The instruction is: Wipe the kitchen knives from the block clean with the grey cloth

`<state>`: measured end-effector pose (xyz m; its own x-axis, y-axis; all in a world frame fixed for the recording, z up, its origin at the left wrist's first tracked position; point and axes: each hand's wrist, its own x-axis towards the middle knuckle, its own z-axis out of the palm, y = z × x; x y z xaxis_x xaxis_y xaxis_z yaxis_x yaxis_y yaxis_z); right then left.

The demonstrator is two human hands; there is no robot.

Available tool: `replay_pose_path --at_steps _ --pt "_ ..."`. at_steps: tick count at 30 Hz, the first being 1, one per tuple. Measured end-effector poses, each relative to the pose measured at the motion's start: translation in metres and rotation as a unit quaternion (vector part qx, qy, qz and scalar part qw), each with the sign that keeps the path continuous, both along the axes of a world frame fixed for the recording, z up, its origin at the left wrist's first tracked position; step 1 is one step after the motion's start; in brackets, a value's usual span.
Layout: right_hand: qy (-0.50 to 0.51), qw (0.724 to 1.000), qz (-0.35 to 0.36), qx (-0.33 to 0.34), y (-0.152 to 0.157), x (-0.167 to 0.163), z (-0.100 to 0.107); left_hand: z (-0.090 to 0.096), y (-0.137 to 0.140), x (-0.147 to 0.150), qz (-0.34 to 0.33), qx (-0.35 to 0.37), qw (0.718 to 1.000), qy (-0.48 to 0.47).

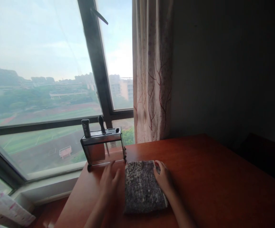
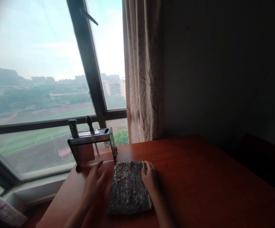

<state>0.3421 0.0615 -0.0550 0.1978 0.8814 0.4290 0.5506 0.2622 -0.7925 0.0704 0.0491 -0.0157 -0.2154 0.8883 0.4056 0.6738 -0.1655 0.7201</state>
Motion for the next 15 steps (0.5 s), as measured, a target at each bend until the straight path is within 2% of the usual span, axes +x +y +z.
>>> replay_pose_path --at_steps 4,7,11,15 --pt "-0.009 1.0 0.012 0.02 0.01 -0.014 0.022 0.036 0.013 -0.051 0.118 0.055 0.985 -0.109" --pt "0.017 0.994 0.101 0.03 0.025 -0.04 0.053 0.065 0.02 -0.082 0.158 0.06 0.972 -0.165" --pt "0.05 0.979 0.199 -0.009 0.05 -0.085 0.097 0.09 0.03 -0.099 0.111 0.034 0.974 -0.196" --pt "0.051 0.967 0.251 -0.015 0.068 -0.117 0.121 0.094 0.037 -0.102 0.026 0.012 0.964 -0.264"
